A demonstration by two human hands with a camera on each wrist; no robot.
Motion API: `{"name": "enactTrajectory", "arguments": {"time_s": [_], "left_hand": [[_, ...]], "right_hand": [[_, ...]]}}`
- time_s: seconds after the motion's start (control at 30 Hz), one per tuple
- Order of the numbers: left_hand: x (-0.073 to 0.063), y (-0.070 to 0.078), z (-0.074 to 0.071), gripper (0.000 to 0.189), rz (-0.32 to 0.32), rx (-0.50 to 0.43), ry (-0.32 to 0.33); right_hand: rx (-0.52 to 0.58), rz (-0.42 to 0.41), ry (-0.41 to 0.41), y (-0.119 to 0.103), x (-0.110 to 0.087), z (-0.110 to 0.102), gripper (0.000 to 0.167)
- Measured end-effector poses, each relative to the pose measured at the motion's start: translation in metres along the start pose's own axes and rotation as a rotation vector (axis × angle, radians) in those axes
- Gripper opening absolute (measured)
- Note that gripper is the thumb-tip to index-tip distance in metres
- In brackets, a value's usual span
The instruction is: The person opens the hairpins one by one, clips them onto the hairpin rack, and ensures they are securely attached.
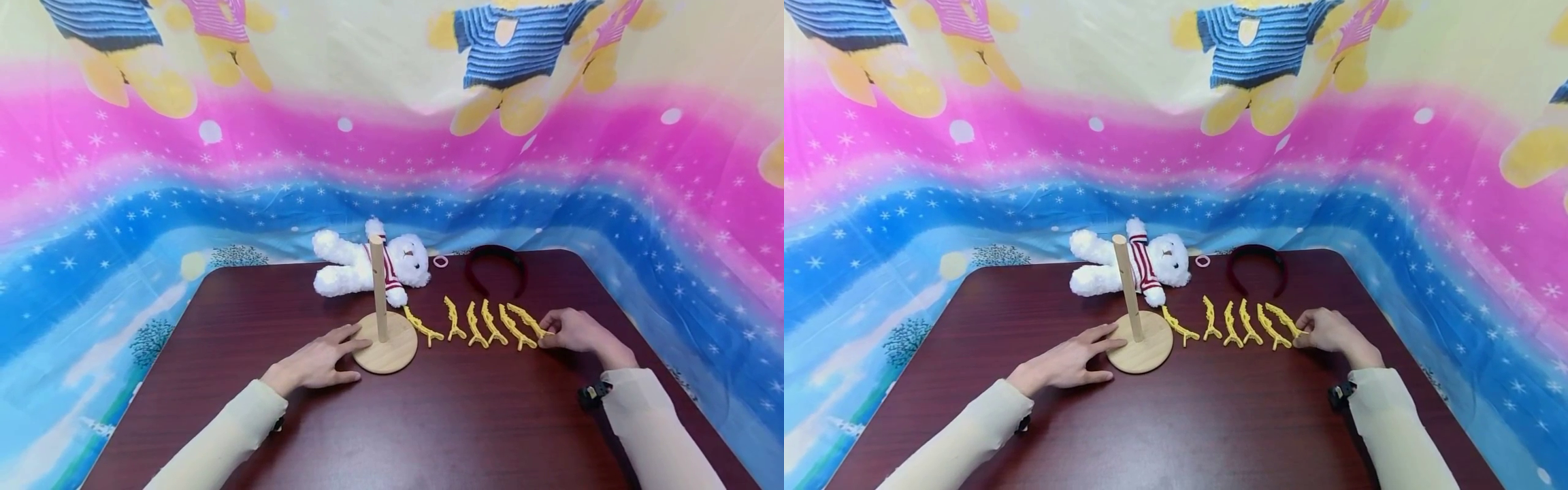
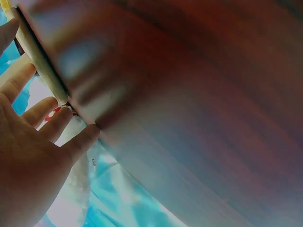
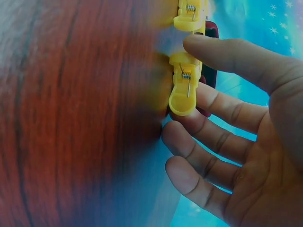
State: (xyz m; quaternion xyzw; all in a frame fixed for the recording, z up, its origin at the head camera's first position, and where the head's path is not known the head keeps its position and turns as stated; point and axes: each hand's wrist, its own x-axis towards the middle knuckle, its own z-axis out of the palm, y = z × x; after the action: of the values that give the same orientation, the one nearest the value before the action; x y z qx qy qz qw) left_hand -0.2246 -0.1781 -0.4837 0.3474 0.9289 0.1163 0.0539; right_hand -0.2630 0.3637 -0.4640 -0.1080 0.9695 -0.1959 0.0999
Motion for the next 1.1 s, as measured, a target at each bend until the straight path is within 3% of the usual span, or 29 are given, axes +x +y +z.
{"name": "enactTrajectory", "arguments": {"time_s": [0.4, 1.1], "left_hand": [[0.0047, 0.0027, -0.0005, 0.067, 0.049, 0.004, 0.002], [0.0051, 0.0026, 0.0001, 0.071, 0.044, 0.000, -0.021]], "right_hand": [[-0.036, 0.017, 0.006, 0.0009, -0.0003, -0.0011, 0.028], [-0.031, -0.001, 0.114, 0.0017, -0.0052, -0.0063, 0.028]]}}
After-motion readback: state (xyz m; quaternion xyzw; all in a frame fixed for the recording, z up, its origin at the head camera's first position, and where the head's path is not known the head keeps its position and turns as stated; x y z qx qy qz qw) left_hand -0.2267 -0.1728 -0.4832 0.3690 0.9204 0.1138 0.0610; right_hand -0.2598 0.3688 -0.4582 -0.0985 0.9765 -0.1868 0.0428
